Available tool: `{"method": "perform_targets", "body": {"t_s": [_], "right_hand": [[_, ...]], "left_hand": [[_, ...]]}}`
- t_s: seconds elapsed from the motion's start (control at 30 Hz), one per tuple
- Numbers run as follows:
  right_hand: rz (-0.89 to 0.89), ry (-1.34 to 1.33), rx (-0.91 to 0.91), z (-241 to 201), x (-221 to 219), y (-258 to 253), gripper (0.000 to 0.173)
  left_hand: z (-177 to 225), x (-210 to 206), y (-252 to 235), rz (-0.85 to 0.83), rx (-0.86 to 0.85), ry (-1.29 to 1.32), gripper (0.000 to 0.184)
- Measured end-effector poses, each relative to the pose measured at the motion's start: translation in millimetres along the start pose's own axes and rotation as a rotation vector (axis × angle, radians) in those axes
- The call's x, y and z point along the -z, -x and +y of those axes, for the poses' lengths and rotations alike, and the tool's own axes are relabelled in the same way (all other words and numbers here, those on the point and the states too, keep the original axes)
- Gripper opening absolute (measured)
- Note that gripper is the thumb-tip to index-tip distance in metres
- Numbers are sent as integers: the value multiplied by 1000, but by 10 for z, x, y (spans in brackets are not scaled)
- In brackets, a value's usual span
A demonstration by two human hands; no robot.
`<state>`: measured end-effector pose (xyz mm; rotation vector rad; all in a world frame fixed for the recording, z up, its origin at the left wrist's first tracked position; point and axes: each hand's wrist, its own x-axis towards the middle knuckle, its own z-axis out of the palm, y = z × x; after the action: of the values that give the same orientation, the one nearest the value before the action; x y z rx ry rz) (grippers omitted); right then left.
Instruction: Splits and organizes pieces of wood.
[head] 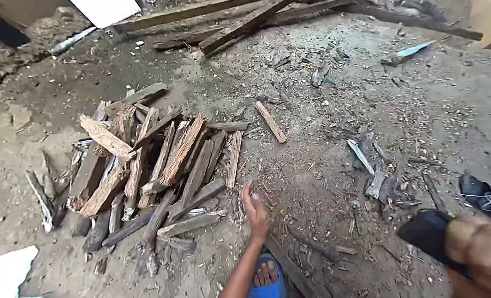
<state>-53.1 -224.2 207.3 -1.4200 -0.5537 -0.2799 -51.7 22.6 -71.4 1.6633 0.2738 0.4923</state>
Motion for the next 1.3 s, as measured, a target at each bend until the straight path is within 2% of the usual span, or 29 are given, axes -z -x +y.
{"method": "perform_targets", "body": {"t_s": [0.03, 0.07, 0.1, 0.13, 0.17, 0.2, 0.23, 0.27, 0.33, 0.4, 0.53, 0.6, 0.67, 0.77, 0.87, 0.93, 1.0, 1.07, 1.13, 1.17, 1.23, 1.3], "right_hand": [[35, 4, -98, 255, -73, 256, 14], [103, -20, -286, 630, -180, 663, 10], [210, -92, -585, 1008, -295, 1123, 3], [305, -147, -947, 1300, -377, 1492, 9], [352, -195, -1304, 1520, -415, 1714, 11], [395, -225, -1548, 1736, -476, 1794, 9], [425, -240, -1666, 1878, -548, 1814, 7], [436, -238, -1704, 1902, -591, 1812, 7], [425, -233, -1695, 1785, -627, 1790, 12], [397, -244, -1673, 1723, -662, 1744, 10], [398, -251, -1638, 1572, -489, 1739, 8], [453, -243, -1580, 1460, -426, 1754, 7], [514, -224, -1499, 1359, -331, 1721, 5], [622, -206, -1387, 1214, -147, 1621, 4], [719, -174, -1280, 1089, 19, 1519, 5], [777, -160, -1220, 1021, 106, 1473, 8], [818, -156, -1172, 970, 176, 1461, 10], [857, -166, -1146, 925, 219, 1472, 10], [904, -192, -1121, 888, 244, 1488, 12], [917, -210, -1111, 871, 258, 1497, 13], [927, -249, -1093, 862, 273, 1530, 13], [933, -279, -1081, 870, 270, 1582, 13]], "left_hand": [[-17, -1, 1, 9, -3, -4, 71], [-20, -10, -2, 13, -13, -9, 71], [-5, -35, -4, 6, -24, -7, 73], [23, -89, 11, -8, -33, 11, 75], [65, -162, 23, -25, -41, 40, 78], [104, -235, -25, -38, -53, 69, 82], [135, -288, -95, -49, -72, 98, 92], [160, -318, -125, -75, -89, 107, 95], [166, -328, -127, -137, -91, 77, 100], [42, -327, -227, -217, -114, -64, 91], [-219, -158, -473, -463, -222, -609, 70], [-302, 40, -611, -657, -120, -911, 75], [-399, 166, -709, -717, -61, -1056, 70], [-437, 179, -786, -609, -198, -1035, 45], [-151, -28, -721, -641, -310, -854, 41], [159, -320, -564, -783, -407, -697, 40], [294, -679, -401, -1010, -604, -586, 42], [174, -1050, -295, -1284, -784, -549, 55], [-2, -1363, -216, -1552, -814, -665, 74], [-57, -1484, -188, -1619, -815, -717, 79], [-112, -1624, -183, -1668, -850, -776, 70], [-100, -1660, -192, -1696, -960, -821, 54]]}}
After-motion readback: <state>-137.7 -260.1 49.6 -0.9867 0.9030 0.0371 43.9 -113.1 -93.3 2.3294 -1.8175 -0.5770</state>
